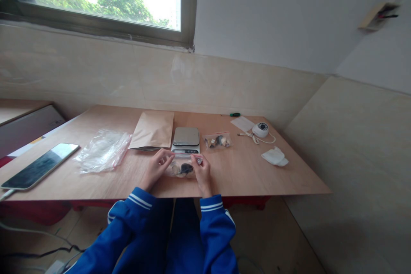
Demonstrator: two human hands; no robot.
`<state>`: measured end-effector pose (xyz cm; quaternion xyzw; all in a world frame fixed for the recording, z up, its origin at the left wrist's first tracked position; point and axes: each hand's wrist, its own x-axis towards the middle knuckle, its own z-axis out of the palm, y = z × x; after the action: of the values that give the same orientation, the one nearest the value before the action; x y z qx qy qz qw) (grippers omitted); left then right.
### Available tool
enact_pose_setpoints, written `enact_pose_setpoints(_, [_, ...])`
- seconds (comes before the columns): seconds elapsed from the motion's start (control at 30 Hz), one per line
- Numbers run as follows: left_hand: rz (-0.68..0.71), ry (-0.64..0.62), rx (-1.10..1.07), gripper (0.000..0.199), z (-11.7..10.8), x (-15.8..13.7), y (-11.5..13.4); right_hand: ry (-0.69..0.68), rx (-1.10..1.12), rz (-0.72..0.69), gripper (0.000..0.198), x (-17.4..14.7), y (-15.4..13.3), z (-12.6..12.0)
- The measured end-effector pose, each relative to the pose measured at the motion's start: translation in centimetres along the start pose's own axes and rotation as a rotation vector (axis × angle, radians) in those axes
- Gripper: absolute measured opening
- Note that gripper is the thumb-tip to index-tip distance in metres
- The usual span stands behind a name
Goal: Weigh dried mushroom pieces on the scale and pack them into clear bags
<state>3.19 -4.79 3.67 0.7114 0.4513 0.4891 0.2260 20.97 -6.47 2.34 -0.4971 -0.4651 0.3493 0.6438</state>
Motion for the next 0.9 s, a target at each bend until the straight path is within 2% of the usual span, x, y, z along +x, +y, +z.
enact_pose_setpoints(0.47, [0.006, -0.003, 0.023, 0.023, 0.2, -0.1, -0.4, -0.022, 0.031, 0.056, 0.031, 0.2, 0.6, 0.0])
enact_pose_setpoints(0.9, [0.024, -0.002, 0.073, 0.018, 0.3, -0.1, -0.6, -0.032, -0.045, -0.039, 0.021, 0.4, 1.1, -0.1])
